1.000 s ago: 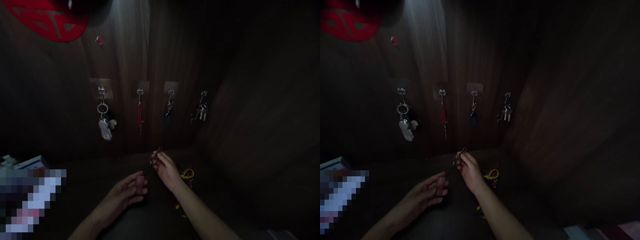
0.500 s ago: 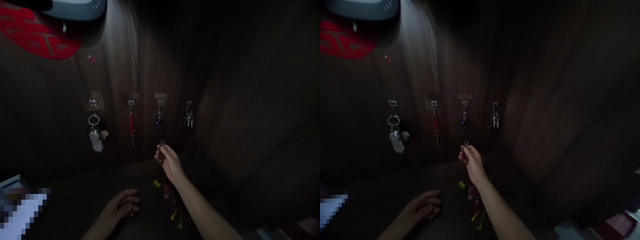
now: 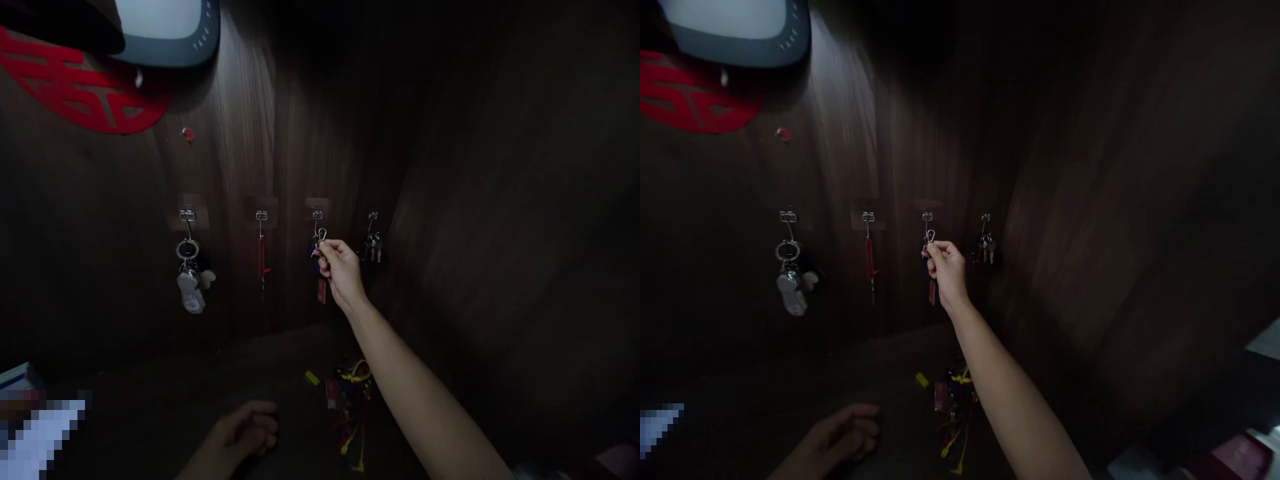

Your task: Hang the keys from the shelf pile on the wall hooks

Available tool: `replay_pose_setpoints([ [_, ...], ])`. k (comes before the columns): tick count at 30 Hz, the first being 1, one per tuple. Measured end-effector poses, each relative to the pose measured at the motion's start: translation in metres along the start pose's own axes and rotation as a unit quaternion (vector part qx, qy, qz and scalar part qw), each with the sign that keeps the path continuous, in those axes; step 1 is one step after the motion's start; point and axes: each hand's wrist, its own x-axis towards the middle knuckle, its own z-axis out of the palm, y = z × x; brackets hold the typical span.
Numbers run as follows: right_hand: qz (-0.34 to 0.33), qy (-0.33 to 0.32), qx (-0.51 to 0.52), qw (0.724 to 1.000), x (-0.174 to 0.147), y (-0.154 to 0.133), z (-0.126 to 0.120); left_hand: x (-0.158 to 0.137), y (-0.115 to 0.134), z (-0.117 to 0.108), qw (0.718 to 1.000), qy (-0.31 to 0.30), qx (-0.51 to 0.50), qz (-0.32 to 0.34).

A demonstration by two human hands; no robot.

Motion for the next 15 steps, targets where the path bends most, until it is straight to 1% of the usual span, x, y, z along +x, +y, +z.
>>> replay_pose_setpoints([
  [5, 0.015, 0.020, -0.012, 1.000, 0.004, 0.008, 0.000, -0.001, 0.000, 0.001, 1.000, 0.006, 0.004, 0.006],
  [9, 0.050, 0.026, -0.018, 0.998, -0.002, 0.013, -0.004, 0.000, -0.001, 0.002, 1.000, 0.004, 0.001, 0.004],
  [15, 0.091, 0.003, 0.021, 0.996, -0.014, 0.020, -0.017, 0.000, 0.001, 0.002, 1.000, 0.001, 0.003, -0.003],
])
